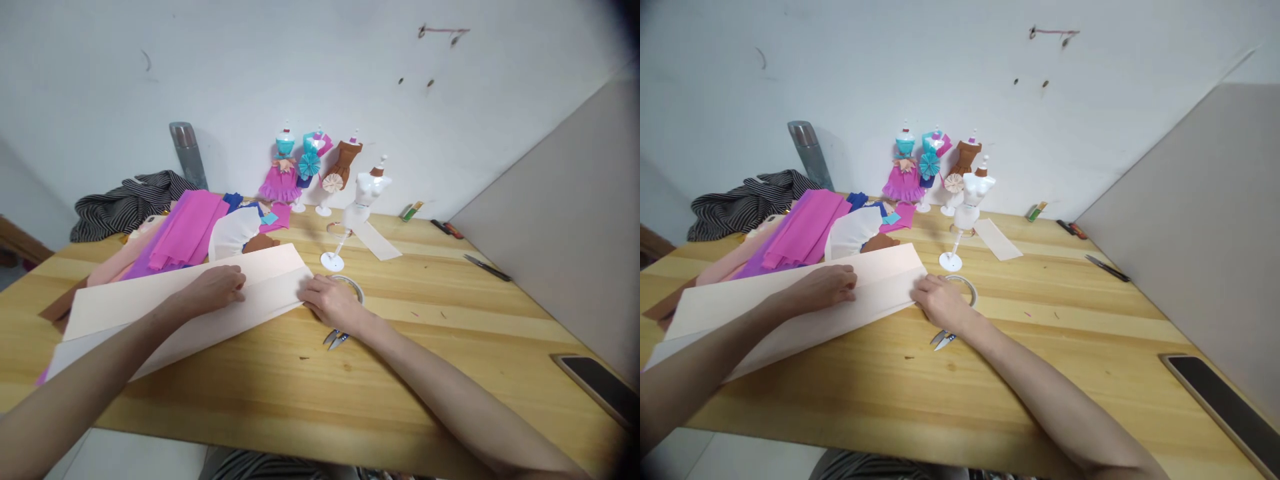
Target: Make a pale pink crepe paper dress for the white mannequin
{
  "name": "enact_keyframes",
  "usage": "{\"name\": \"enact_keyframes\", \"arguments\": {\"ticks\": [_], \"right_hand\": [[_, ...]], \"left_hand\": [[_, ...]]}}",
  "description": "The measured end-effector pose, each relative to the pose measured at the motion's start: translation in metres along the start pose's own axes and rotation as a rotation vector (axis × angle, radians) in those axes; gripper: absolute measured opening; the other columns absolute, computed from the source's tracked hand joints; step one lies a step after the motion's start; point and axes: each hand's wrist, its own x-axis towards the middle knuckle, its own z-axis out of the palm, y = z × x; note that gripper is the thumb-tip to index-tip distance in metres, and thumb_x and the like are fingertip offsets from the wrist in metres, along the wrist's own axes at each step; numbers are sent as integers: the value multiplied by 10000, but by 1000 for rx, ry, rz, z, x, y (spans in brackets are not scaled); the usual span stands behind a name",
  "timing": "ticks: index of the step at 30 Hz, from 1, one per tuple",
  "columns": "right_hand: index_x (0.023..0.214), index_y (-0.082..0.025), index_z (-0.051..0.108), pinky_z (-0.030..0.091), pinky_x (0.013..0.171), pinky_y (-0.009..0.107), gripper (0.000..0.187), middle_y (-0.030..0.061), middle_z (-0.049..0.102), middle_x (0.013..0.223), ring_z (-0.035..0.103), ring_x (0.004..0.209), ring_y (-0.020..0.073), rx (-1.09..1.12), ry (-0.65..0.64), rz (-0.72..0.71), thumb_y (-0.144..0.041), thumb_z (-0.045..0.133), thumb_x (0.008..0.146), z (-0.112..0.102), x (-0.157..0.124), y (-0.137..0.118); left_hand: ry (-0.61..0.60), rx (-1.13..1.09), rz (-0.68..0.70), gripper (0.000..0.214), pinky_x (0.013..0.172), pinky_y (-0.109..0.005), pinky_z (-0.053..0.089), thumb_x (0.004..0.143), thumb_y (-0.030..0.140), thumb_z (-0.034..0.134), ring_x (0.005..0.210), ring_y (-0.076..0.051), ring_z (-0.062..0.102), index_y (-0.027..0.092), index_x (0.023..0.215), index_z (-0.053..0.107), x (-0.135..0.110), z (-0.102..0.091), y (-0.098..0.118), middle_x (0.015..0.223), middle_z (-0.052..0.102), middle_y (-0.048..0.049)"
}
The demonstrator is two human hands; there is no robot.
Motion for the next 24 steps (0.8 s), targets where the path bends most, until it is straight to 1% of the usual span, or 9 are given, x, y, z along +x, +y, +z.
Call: {"name": "enact_keyframes", "arguments": {"ticks": [2, 4, 8, 12, 15, 18, 22, 24], "right_hand": [[785, -185, 639, 314, 657, 307, 193, 58, 623, 789, 488, 759, 184, -41, 19, -15, -158, 495, 910, 1, -1, -2], [761, -178, 629, 304, 649, 309, 204, 59, 619, 769, 484, 749, 184, -48, 47, -33, -157, 492, 911, -2, -2, -5], [776, -166, 626, 335, 676, 304, 222, 76, 622, 783, 491, 766, 188, 29, 118, -52, -175, 467, 930, -11, -5, -8], [838, -167, 628, 374, 700, 306, 201, 92, 651, 852, 524, 813, 196, 105, 174, -63, -154, 451, 933, -15, -7, -8], [865, -173, 620, 391, 713, 309, 177, 95, 664, 882, 549, 837, 198, 133, 166, -75, -138, 458, 925, -11, -8, -8], [873, -177, 614, 395, 722, 308, 177, 93, 664, 870, 563, 831, 195, 133, 135, -81, -125, 452, 921, -6, -9, -7], [845, -178, 603, 390, 724, 307, 184, 93, 661, 856, 564, 821, 194, 113, 106, -91, -109, 446, 911, 0, -10, -7], [833, -180, 596, 387, 726, 308, 179, 93, 659, 859, 562, 824, 194, 102, 92, -98, -103, 451, 904, 1, -10, -7]], "left_hand": [[14, 5, -17, 179, 682, -312, 407, 862, 240, 477, 785, -214, 594, 176, 720, 564, 0, 0, 0, 827, 619, -64], [21, 10, -33, 172, 677, -310, 408, 871, 208, 445, 789, -214, 595, 177, 749, 562, 1, 1, 0, 835, 619, -64], [26, 32, -66, 117, 659, -305, 405, 840, 172, 459, 799, -216, 597, 170, 777, 558, 2, 4, 0, 885, 601, -77], [37, 49, -85, 90, 653, -308, 405, 824, 198, 497, 800, -222, 594, 160, 772, 560, 5, 5, -1, 911, 581, -90], [33, 50, -79, 102, 628, -303, 397, 817, 199, 502, 752, -206, 590, 160, 746, 565, 7, 3, -2, 889, 578, -81], [37, 46, -79, 115, 608, -300, 385, 809, 174, 489, 707, -191, 582, 157, 725, 566, 7, 2, -3, 859, 583, -75], [61, 30, -90, 150, 631, -292, 396, 808, 157, 479, 717, -182, 587, 162, 698, 580, 9, 2, -6, 833, 599, -67], [75, 22, -113, 149, 642, -290, 404, 807, 188, 508, 721, -186, 595, 167, 682, 588, 11, 2, -6, 816, 611, -61]]}}
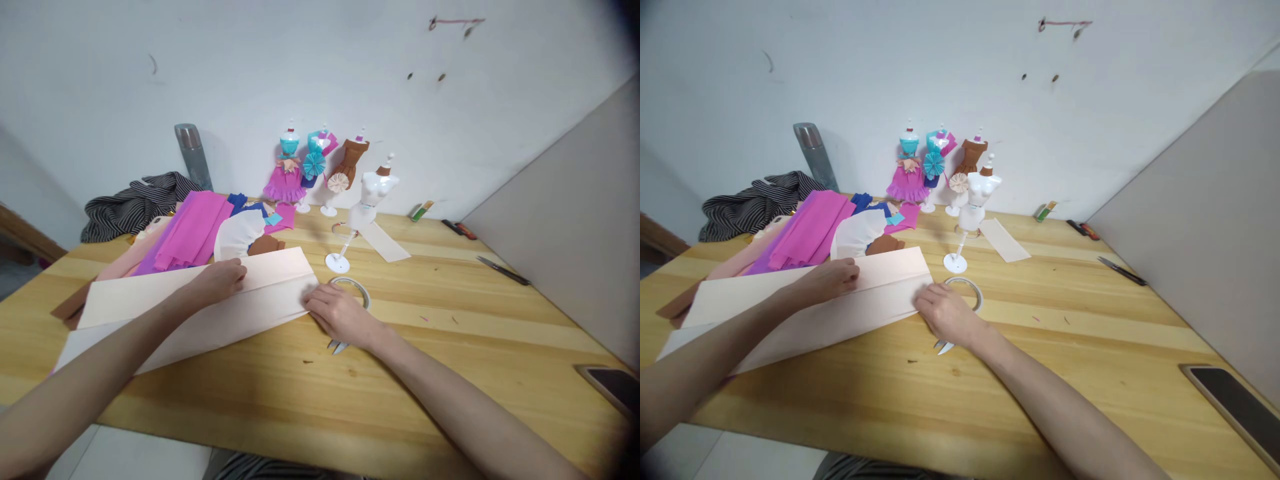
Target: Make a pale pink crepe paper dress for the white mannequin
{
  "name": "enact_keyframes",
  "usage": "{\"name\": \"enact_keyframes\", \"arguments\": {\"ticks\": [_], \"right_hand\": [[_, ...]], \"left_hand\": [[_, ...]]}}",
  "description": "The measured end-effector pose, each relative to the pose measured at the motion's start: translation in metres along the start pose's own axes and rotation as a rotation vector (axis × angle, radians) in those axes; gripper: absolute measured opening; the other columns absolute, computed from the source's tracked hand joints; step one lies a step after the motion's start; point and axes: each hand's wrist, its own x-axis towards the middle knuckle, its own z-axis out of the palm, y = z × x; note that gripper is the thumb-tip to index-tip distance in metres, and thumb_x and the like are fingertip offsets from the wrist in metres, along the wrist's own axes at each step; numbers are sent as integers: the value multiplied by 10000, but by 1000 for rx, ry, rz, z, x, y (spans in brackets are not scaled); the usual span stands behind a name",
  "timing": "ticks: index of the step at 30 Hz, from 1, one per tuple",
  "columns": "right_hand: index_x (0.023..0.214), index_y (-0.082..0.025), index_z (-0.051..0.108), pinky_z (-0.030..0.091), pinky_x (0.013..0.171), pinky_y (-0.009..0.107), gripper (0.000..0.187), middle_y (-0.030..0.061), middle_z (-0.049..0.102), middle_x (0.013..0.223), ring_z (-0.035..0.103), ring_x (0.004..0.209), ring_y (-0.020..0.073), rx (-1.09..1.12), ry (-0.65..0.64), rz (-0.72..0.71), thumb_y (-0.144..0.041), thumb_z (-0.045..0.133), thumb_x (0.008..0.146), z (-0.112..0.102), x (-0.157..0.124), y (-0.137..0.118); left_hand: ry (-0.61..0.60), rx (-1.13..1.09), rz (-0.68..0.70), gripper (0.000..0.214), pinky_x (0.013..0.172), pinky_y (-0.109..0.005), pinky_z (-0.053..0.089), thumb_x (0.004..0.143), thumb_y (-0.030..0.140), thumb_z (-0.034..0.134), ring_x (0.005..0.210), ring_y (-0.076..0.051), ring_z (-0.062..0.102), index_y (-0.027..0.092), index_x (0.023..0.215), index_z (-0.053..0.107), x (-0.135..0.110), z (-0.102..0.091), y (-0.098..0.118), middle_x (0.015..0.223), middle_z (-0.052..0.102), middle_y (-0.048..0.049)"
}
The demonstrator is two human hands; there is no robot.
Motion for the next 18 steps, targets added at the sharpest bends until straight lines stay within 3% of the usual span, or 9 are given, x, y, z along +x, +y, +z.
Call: {"name": "enact_keyframes", "arguments": {"ticks": [3, 7, 9, 14, 18], "right_hand": [[821, -178, 587, 389, 734, 306, 171, 93, 658, 876, 563, 838, 192, -9, -16, -6, -93, 458, 895, 0, 0, 0], [814, -174, 585, 402, 733, 307, 169, 90, 661, 895, 560, 841, 192, -32, -14, -18, -78, 463, 882, 1, 0, -1], [811, -173, 583, 406, 725, 309, 168, 90, 659, 894, 555, 828, 192, -46, -3, -26, -77, 465, 880, 3, 0, -1], [827, -175, 582, 415, 724, 308, 162, 92, 649, 887, 556, 836, 195, -45, 11, -43, -75, 468, 884, 7, 0, 0], [846, -172, 588, 425, 723, 313, 164, 96, 655, 903, 558, 836, 198, -54, 19, -56, -76, 461, 886, 6, -1, 0]], "left_hand": [[68, 1, -110, 138, 677, -305, 425, 808, 271, 547, 793, -228, 619, 171, 740, 616, 3, -5, -3, 861, 641, -78], [273, 11, -418, 321, 722, -376, 448, 870, 329, 428, 952, -328, 614, 123, 1052, 592, 13, -19, -21, 1075, 631, -189], [303, -19, -518, 382, 679, -378, 454, 819, 386, 502, 913, -348, 627, 108, 1066, 589, 23, -25, -35, 1018, 657, -198], [284, -143, -550, 141, 576, -271, 438, 662, 237, 634, 689, -217, 641, 165, 780, 660, 48, -31, -48, 717, 699, -60], [442, -128, -533, 167, 622, -296, 448, 721, 192, 533, 737, -226, 632, 179, 813, 671, 46, -48, -33, 780, 702, -62]]}}
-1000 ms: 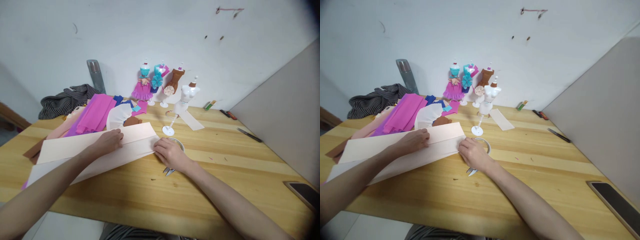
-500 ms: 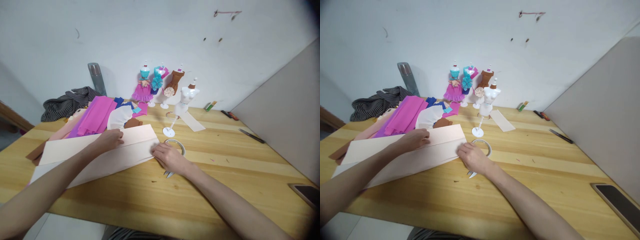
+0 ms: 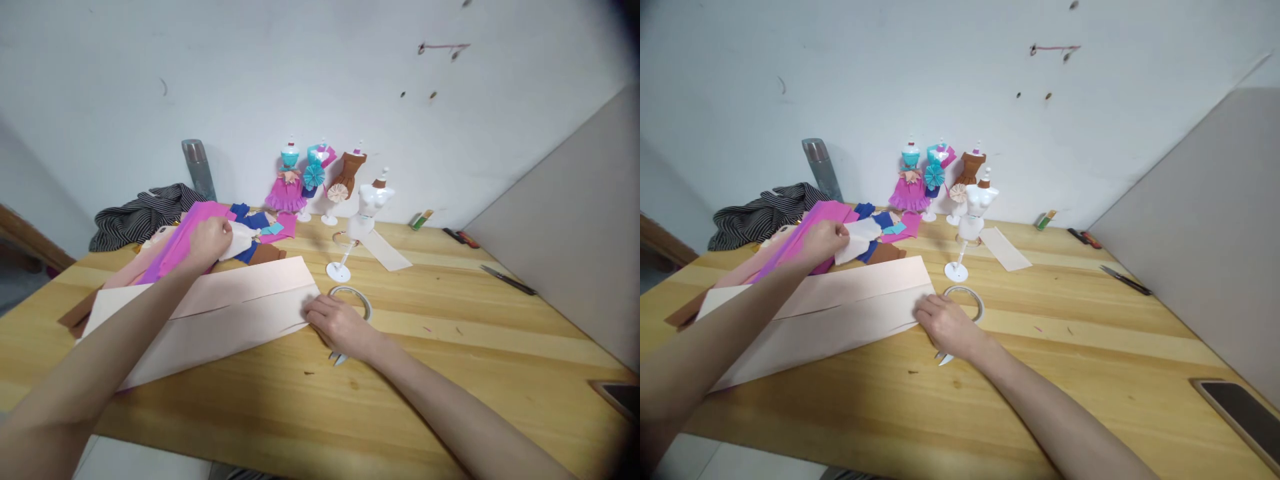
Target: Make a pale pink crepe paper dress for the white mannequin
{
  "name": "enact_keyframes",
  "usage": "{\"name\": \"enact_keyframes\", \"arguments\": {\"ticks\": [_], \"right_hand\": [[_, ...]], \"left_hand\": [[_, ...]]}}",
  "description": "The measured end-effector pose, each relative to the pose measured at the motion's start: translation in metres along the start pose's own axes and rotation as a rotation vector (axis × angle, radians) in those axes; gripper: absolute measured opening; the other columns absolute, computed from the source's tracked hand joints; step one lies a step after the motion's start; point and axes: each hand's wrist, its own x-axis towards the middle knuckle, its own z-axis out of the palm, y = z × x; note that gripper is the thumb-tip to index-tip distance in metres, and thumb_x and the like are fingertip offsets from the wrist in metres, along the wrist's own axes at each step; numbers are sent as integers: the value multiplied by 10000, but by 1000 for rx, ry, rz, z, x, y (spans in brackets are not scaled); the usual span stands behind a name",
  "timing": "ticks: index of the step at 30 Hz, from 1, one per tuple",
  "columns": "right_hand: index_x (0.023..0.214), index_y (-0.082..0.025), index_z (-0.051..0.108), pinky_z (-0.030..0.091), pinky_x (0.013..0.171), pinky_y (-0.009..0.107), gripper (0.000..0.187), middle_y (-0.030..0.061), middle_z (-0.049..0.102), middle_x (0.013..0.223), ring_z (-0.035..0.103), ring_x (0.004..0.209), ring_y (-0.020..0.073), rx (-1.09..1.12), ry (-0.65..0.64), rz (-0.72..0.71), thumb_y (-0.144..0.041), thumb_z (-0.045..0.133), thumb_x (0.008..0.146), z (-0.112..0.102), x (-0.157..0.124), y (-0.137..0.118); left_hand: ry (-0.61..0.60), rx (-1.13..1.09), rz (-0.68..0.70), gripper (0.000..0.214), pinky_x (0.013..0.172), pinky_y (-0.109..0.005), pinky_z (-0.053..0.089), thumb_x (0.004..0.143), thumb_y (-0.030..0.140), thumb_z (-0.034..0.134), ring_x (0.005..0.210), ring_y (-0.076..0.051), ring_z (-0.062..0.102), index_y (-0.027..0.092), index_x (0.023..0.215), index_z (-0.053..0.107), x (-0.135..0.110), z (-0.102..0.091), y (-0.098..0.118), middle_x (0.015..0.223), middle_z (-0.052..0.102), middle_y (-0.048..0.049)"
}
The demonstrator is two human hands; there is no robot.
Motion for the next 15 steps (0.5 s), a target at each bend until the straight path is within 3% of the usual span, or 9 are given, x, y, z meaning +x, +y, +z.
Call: {"name": "enact_keyframes", "arguments": {"ticks": [4, 8, 11, 15], "right_hand": [[844, -165, 596, 427, 710, 310, 165, 95, 660, 899, 555, 821, 201, -3, 4, -6, -77, 461, 880, 0, 0, 0], [870, -156, 606, 427, 714, 310, 165, 99, 654, 893, 555, 829, 202, -12, -30, 3, -72, 464, 872, 0, 1, 0], [886, -155, 609, 428, 716, 312, 153, 96, 656, 906, 551, 825, 203, -30, -56, 15, -80, 477, 869, -1, 1, -1], [860, -158, 604, 419, 702, 311, 135, 86, 657, 897, 548, 812, 203, -62, -84, 25, -85, 491, 869, -4, 3, -2]], "left_hand": [[222, 9, 88, 239, 766, -358, 446, 811, 206, 443, 918, -270, 608, 174, 909, 658, -9, -25, 14, 968, 673, -97], [296, -102, 401, 175, 802, -321, 443, 820, 213, 478, 869, -208, 592, 164, 841, 645, -1, -32, 25, 900, 643, -64], [218, -188, 610, 183, 839, -316, 437, 843, 207, 470, 908, -197, 578, 147, 843, 643, 19, -19, 38, 914, 629, -75], [112, -191, 708, 172, 850, -296, 441, 829, 163, 493, 925, -189, 588, 135, 834, 663, 49, 15, 60, 918, 647, -83]]}}
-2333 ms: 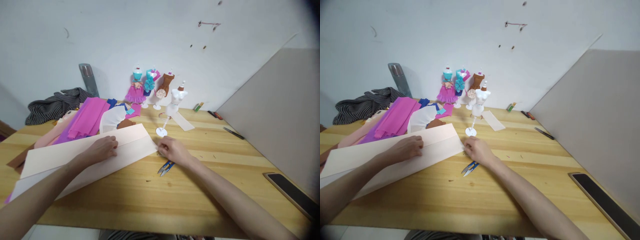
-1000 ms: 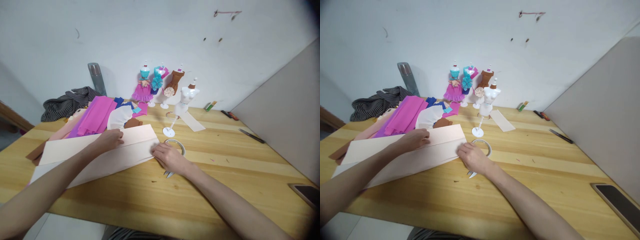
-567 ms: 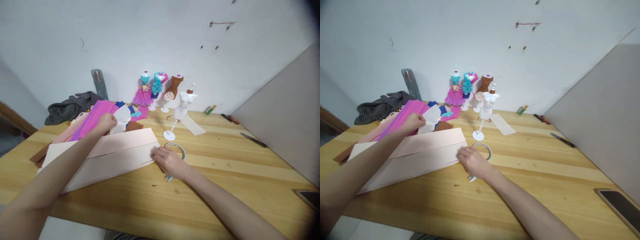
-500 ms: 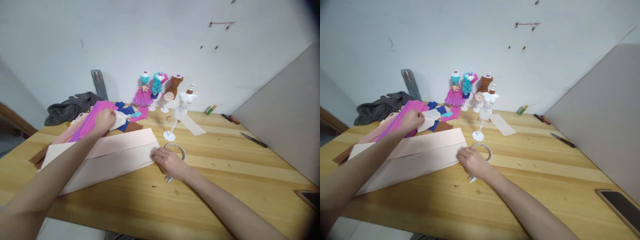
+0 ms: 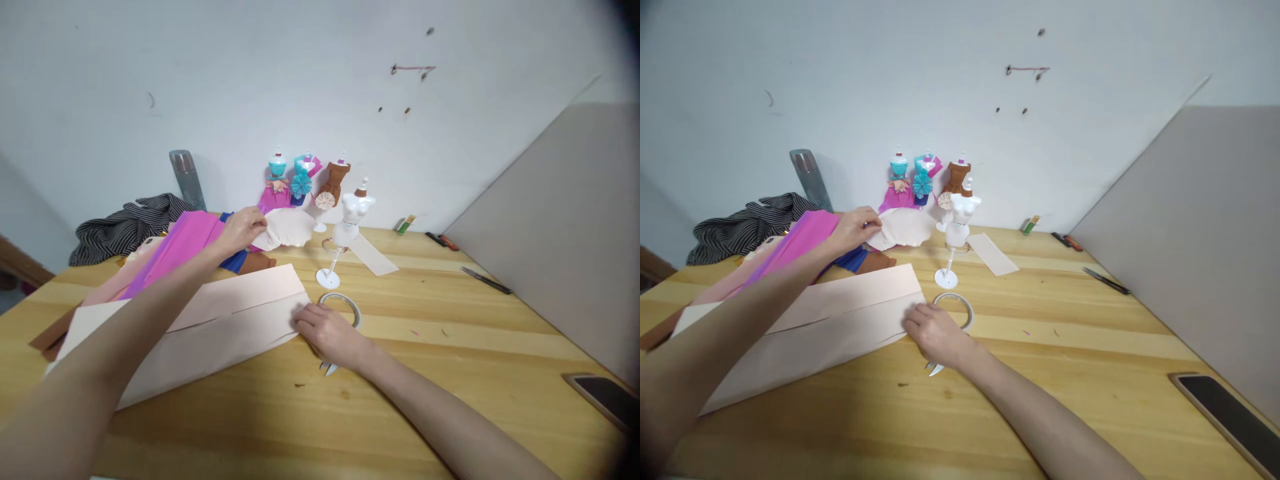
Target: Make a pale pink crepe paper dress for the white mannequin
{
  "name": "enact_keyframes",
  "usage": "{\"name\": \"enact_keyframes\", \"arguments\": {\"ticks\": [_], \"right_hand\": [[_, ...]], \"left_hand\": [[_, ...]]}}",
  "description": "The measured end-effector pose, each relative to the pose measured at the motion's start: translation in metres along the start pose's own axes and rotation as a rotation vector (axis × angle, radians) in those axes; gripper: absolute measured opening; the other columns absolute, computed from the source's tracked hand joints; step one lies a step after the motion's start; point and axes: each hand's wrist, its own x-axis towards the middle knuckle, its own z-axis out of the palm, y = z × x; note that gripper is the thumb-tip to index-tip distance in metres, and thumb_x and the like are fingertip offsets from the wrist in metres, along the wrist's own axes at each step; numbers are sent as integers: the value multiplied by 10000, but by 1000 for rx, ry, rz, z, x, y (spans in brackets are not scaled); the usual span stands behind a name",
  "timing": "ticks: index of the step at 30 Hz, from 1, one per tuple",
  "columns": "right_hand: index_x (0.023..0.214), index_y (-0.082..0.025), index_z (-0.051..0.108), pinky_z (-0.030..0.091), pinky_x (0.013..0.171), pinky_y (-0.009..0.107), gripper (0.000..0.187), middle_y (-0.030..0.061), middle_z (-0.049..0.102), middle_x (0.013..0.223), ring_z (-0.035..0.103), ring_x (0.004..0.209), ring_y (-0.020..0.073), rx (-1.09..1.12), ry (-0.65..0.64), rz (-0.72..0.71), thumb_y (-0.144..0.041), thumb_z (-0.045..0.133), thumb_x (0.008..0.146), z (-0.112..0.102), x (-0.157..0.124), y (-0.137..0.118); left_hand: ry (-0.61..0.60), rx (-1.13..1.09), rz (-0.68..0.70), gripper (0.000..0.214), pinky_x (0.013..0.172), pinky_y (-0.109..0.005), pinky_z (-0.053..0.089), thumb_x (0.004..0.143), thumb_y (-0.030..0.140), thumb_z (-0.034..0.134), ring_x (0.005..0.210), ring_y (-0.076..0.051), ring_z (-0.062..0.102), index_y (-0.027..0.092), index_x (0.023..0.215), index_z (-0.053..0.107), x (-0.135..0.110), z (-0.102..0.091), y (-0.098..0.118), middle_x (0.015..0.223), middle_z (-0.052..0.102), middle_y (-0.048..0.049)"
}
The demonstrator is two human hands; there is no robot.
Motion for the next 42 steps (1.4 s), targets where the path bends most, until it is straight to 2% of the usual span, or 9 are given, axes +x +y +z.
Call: {"name": "enact_keyframes", "arguments": {"ticks": [6, 11, 13, 16, 20, 23, 33, 37, 42], "right_hand": [[865, -162, 592, 397, 721, 315, 110, 90, 658, 924, 548, 834, 201, -24, -22, 0, -94, 505, 869, -1, 0, 0], [843, -158, 585, 373, 702, 310, 108, 77, 650, 887, 543, 813, 195, -26, 4, 8, -90, 505, 862, -2, -1, 0], [833, -157, 590, 370, 703, 304, 127, 75, 647, 873, 542, 811, 189, -17, 32, 16, -89, 489, 870, -4, -2, 1], [822, -155, 599, 372, 703, 301, 160, 78, 648, 858, 538, 797, 183, -10, 70, 21, -95, 467, 888, -8, -2, 1], [842, -152, 611, 381, 714, 302, 187, 90, 650, 851, 545, 804, 184, 14, 80, -13, -97, 443, 902, -13, -2, 0], [863, -154, 620, 393, 730, 303, 204, 101, 651, 852, 555, 816, 185, 30, 58, -40, -99, 429, 909, -14, -1, -1], [901, -159, 619, 456, 782, 324, 212, 125, 671, 881, 600, 880, 201, 124, 21, -121, -114, 412, 917, -21, -2, -1], [902, -152, 606, 471, 788, 333, 206, 127, 675, 874, 611, 885, 204, 197, 32, -152, -109, 405, 914, -28, -5, -6], [877, -150, 606, 486, 789, 336, 187, 116, 684, 890, 624, 876, 202, 429, -23, -162, -82, 432, 870, -57, -9, -26]], "left_hand": [[-206, -19, 71, 167, 835, -286, 461, 773, 110, 548, 889, -190, 621, 126, 836, 701, 25, 55, -9, 911, 678, -83], [-266, 7, 39, 355, 960, -326, 409, 776, 137, 564, 1165, -240, 529, 126, 1124, 634, 13, 47, -2, 1260, 576, -135], [-292, 35, -7, 300, 908, -342, 429, 831, 203, 520, 1104, -249, 555, 126, 1098, 630, -7, 33, 7, 1182, 606, -132], [-454, 62, -42, 197, 679, -296, 449, 816, 336, 576, 772, -206, 616, 159, 818, 662, -56, 10, 23, 839, 659, -53], [-597, 126, -59, 199, 661, -302, 432, 749, 353, 670, 847, -244, 609, 157, 777, 640, -122, -8, 36, 872, 638, -69], [-632, 177, -86, 166, 700, -315, 445, 803, 302, 612, 877, -242, 603, 141, 837, 629, -144, -14, 34, 919, 619, -90], [-720, 292, 0, 220, 707, -324, 458, 846, 39, 419, 844, -245, 616, 117, 842, 624, -142, -21, 36, 893, 639, -142], [-729, 304, -47, 162, 591, -305, 422, 803, 74, 463, 654, -221, 593, 122, 818, 618, -128, -44, 36, 795, 646, -118], [-773, 208, -6, 192, 576, -249, 381, 836, 144, 441, 635, -162, 559, 163, 779, 623, -91, -69, 18, 749, 640, -50]]}}
